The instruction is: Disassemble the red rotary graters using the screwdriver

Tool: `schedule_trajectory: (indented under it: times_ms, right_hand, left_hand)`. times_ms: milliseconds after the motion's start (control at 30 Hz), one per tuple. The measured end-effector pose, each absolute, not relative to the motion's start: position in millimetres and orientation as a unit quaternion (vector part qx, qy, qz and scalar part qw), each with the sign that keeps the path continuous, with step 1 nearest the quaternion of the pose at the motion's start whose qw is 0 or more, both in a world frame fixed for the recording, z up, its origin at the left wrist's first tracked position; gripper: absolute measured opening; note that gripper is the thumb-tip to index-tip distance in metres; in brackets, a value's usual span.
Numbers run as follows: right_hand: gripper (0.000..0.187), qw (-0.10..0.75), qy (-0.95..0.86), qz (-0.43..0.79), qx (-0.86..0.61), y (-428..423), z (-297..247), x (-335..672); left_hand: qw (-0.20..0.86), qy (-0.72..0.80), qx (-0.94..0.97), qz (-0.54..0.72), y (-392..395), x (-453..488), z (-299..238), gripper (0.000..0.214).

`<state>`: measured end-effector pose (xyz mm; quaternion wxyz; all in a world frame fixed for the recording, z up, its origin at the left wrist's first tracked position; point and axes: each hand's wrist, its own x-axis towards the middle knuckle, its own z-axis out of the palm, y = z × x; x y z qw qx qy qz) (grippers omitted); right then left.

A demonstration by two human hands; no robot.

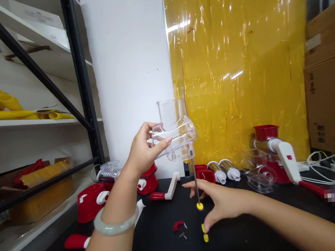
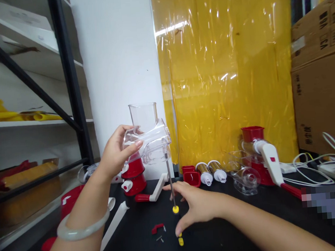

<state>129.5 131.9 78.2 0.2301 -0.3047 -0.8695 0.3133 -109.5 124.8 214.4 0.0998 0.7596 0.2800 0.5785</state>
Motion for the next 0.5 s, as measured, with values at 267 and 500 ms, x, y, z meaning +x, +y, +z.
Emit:
schedule_trajectory:
  times_ms: [267, 500]
  right_hand:
    - [0.091, 0.243, -0.851, 0.384, -0.264, 134.6, 73.5, 126.9]
    - [0.102, 0.234, -0.862, 0.374, -0.248, 135.5, 76.6, 129.9]
  left_hand:
    - [0.093, 0.286, 0.758, 0.579, 122.8, -109.4, 214.8, 0.048]
    - [0.098, 0.281, 0.759, 0.579, 121.7, -108.4, 215.5, 0.048]
